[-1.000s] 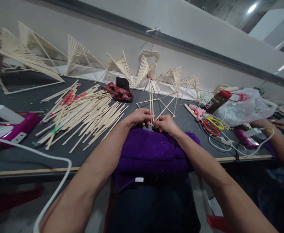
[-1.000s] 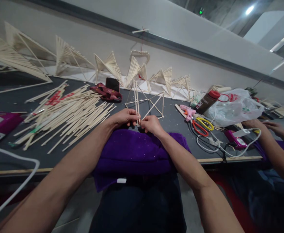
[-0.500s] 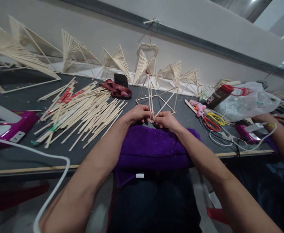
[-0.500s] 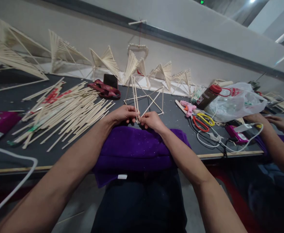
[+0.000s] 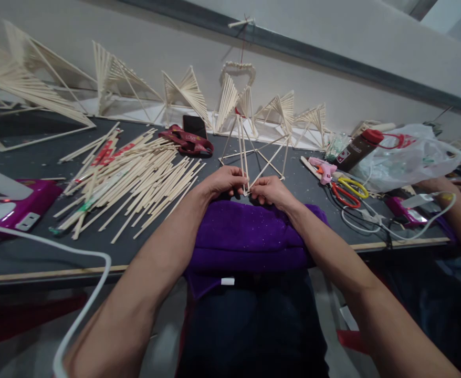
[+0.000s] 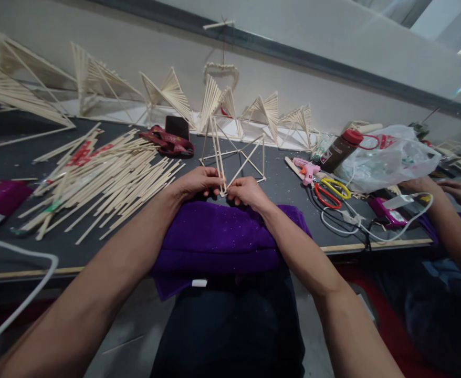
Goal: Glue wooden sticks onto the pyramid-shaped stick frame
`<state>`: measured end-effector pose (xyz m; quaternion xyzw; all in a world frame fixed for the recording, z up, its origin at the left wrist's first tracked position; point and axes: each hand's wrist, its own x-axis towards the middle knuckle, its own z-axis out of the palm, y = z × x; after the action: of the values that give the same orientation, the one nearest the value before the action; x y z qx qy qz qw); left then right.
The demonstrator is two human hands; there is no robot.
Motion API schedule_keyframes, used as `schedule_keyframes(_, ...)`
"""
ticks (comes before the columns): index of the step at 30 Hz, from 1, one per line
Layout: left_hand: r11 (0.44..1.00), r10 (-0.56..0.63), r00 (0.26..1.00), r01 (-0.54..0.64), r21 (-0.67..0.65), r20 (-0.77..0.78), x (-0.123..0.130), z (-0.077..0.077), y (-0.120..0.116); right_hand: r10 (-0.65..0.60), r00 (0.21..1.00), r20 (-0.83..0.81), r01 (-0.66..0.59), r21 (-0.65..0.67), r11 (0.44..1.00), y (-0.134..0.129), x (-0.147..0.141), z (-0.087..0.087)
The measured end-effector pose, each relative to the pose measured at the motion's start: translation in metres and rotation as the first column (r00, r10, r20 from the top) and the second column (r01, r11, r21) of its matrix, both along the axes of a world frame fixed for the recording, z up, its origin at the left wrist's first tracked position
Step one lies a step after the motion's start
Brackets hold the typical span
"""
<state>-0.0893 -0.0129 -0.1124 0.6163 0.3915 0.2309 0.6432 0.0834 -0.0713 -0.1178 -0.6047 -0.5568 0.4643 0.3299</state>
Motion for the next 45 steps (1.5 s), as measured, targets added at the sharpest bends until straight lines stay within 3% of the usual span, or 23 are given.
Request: schedule_keyframes(45, 1.0, -0.019, 1.0, 0.018, 0.025, 0.02, -0.0007, -0.0052, 0.0026, -0.04, 0.994, 0.099, 0.035, 0.052, 0.998, -0.0004, -0.0059, -0.0018)
